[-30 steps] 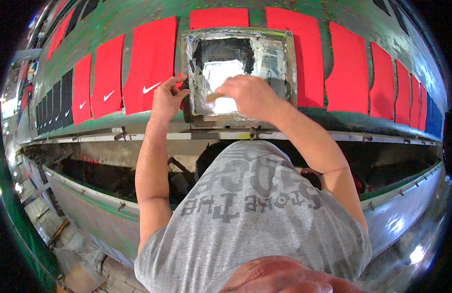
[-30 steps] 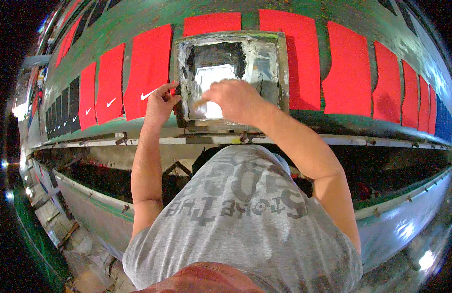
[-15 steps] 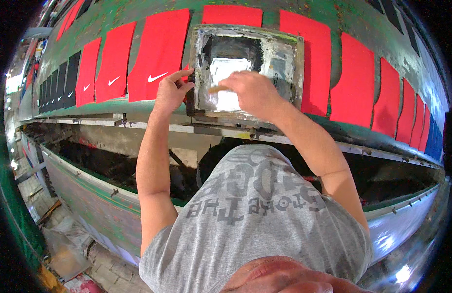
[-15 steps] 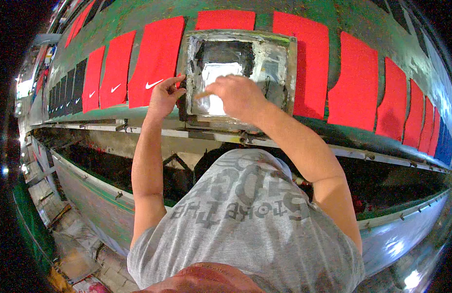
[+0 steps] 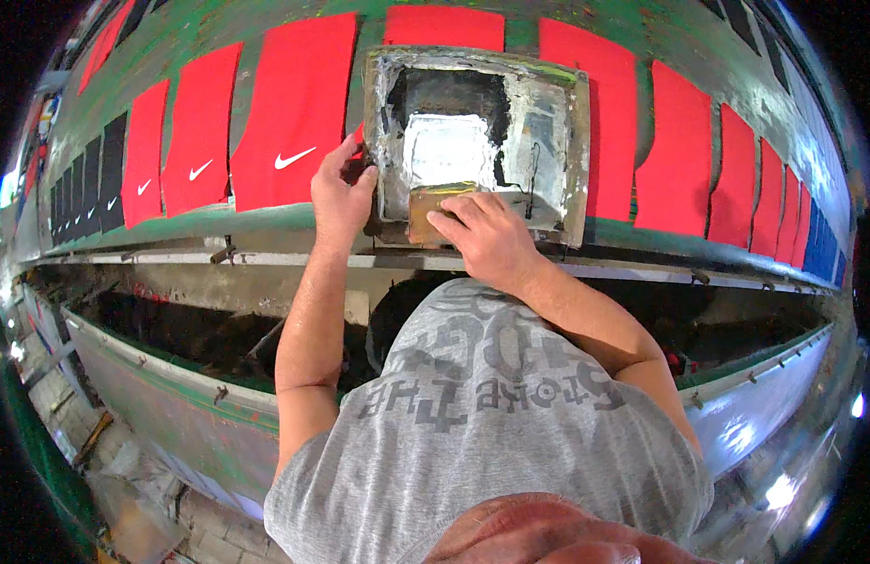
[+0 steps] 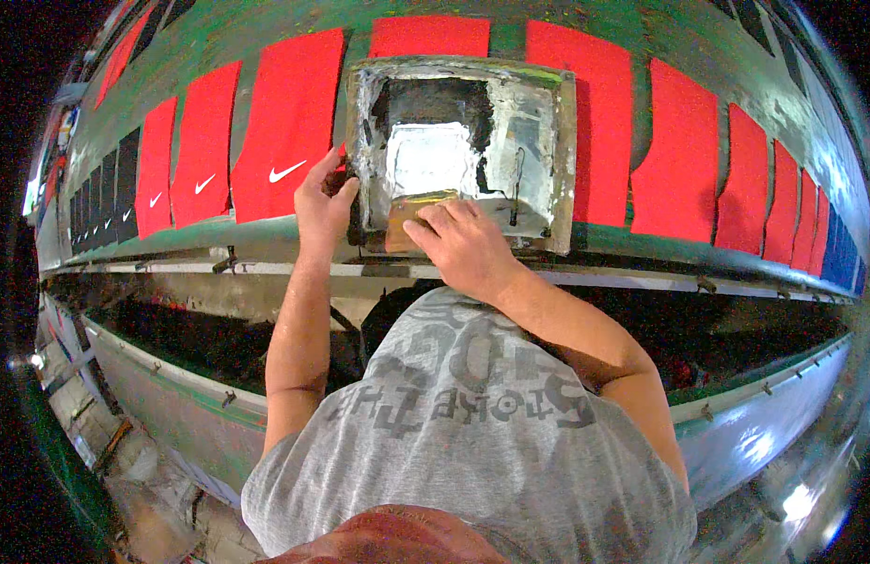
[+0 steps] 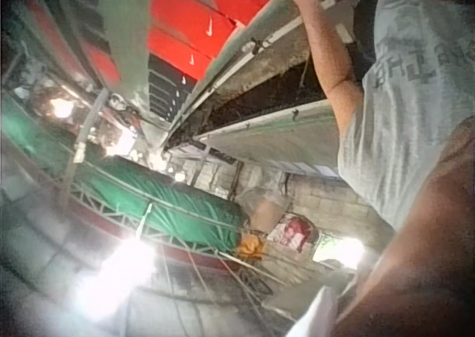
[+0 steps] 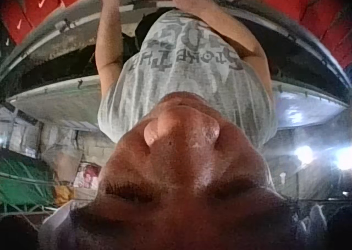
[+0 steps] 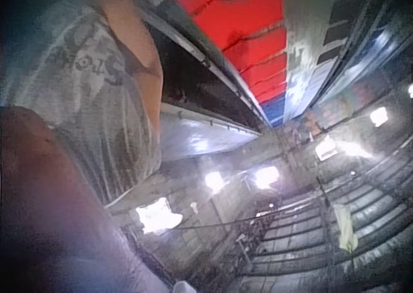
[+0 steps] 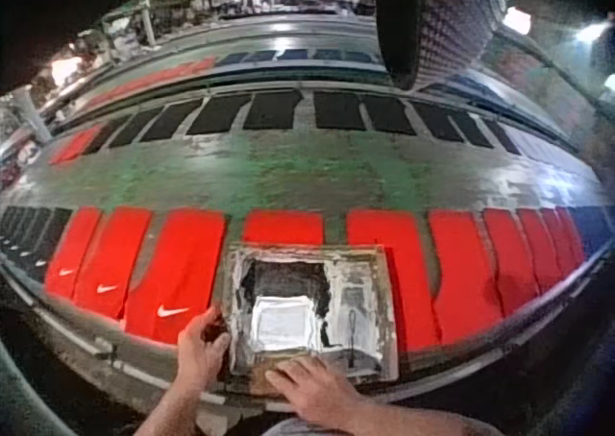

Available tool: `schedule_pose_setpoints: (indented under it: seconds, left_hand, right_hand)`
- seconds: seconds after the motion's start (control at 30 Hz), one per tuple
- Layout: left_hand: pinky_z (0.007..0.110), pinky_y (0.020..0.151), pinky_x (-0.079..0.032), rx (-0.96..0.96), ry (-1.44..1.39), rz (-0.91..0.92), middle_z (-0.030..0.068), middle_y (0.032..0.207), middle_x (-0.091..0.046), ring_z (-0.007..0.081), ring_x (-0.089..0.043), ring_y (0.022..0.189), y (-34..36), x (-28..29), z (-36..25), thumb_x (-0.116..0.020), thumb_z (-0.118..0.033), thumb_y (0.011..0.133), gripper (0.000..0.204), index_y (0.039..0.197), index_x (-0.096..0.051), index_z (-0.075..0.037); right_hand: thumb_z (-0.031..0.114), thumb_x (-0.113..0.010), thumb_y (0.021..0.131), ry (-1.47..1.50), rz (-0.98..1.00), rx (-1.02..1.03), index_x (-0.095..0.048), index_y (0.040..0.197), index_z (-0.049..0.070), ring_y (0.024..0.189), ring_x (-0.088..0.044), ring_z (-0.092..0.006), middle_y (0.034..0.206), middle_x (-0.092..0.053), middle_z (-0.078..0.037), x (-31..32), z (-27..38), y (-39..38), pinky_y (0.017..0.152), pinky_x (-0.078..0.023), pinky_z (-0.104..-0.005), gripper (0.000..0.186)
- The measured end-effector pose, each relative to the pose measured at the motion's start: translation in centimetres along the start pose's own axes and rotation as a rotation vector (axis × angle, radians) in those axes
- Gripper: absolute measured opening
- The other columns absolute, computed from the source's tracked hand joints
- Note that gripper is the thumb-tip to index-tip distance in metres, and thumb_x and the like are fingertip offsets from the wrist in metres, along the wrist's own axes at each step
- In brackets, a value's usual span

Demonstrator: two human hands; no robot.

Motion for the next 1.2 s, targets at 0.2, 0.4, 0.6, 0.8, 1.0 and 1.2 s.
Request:
schedule_pose_setpoints:
  seconds: [0.2,0.4,0.6,0.8,1.0,1.2]
  left_hand:
    - [0.045,0.107,-0.059,-0.143,0.084,-0.066,0.0248,0.133,-0.073,0.0375,-0.073,0.123,-1.4,-1.5,0.1,-0.084,-0.006,0.092,0.055,0.143,-0.069,0.006]
    - [0.049,0.112,-0.054,-0.121,0.029,-0.069,0.0234,0.134,-0.069,0.0407,-0.068,0.127,-1.6,-2.3,0.7,-0.081,-0.002,0.086,0.064,0.147,-0.061,0.002]
    - [0.051,0.112,-0.052,-0.228,-0.009,-0.061,0.0233,0.135,-0.068,0.0408,-0.064,0.127,-1.8,-2.4,-0.7,-0.077,0.003,0.085,0.062,0.146,-0.062,0.0]
    - [0.054,0.11,-0.05,-0.316,0.011,-0.095,0.026,0.137,-0.067,0.046,-0.061,0.128,-2.3,-2.2,-1.7,-0.074,0.008,0.083,0.05,0.13,-0.071,-0.007]
    - [0.054,0.108,-0.049,-0.338,-0.04,-0.085,0.0281,0.139,-0.064,0.0465,-0.06,0.127,-3.1,-1.4,-2.3,-0.074,0.011,0.082,0.047,0.124,-0.073,-0.009]
    - [0.052,0.109,-0.048,-0.434,-0.09,-0.123,0.0299,0.136,-0.063,0.0462,-0.06,0.13,-3.6,-0.7,-3.0,-0.074,0.012,0.082,0.041,0.118,-0.075,-0.007]
  right_hand:
    - [0.025,-0.086,0.09,0.091,0.102,-0.032,-0.076,0.134,0.006,0.129,-0.065,-0.0361,0.135,-0.071,-0.011,1.5,-0.1,0.6,0.111,-0.054,-0.0509,0.049]
    - [0.033,-0.075,0.107,-0.075,-0.157,-0.046,-0.071,0.146,0.007,0.135,-0.063,-0.0393,0.142,-0.073,-0.017,5.2,-10.7,12.4,0.12,-0.049,-0.0527,0.047]
    - [0.064,-0.048,0.115,0.068,0.321,-0.369,-0.072,0.146,0.001,0.141,-0.064,-0.0448,0.152,-0.07,-0.025,0.5,-21.1,22.7,0.121,-0.049,-0.0531,0.074]
    - [0.079,-0.037,0.113,0.108,0.537,-0.49,-0.07,0.151,0.001,0.146,-0.064,-0.04,0.159,-0.065,-0.027,-0.7,-23.8,25.1,0.126,-0.045,-0.0506,0.092]
    - [0.092,-0.044,0.103,0.221,0.708,-0.762,-0.063,0.164,0.01,0.138,-0.061,-0.0251,0.146,-0.071,-0.015,-0.9,-25.7,25.1,0.125,-0.04,-0.0429,0.104]
    - [0.094,-0.045,0.101,0.314,0.688,-0.81,-0.062,0.164,0.011,0.134,-0.063,-0.0228,0.148,-0.071,-0.014,-1.2,-26.8,25.0,0.121,-0.045,-0.0415,0.106]
Point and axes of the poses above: each hand's wrist, its own y-axis towards the middle knuckle, its own x-axis out of the back of the hand, z = x × y, the point moved 7 cm from there along y, towards the middle knuckle
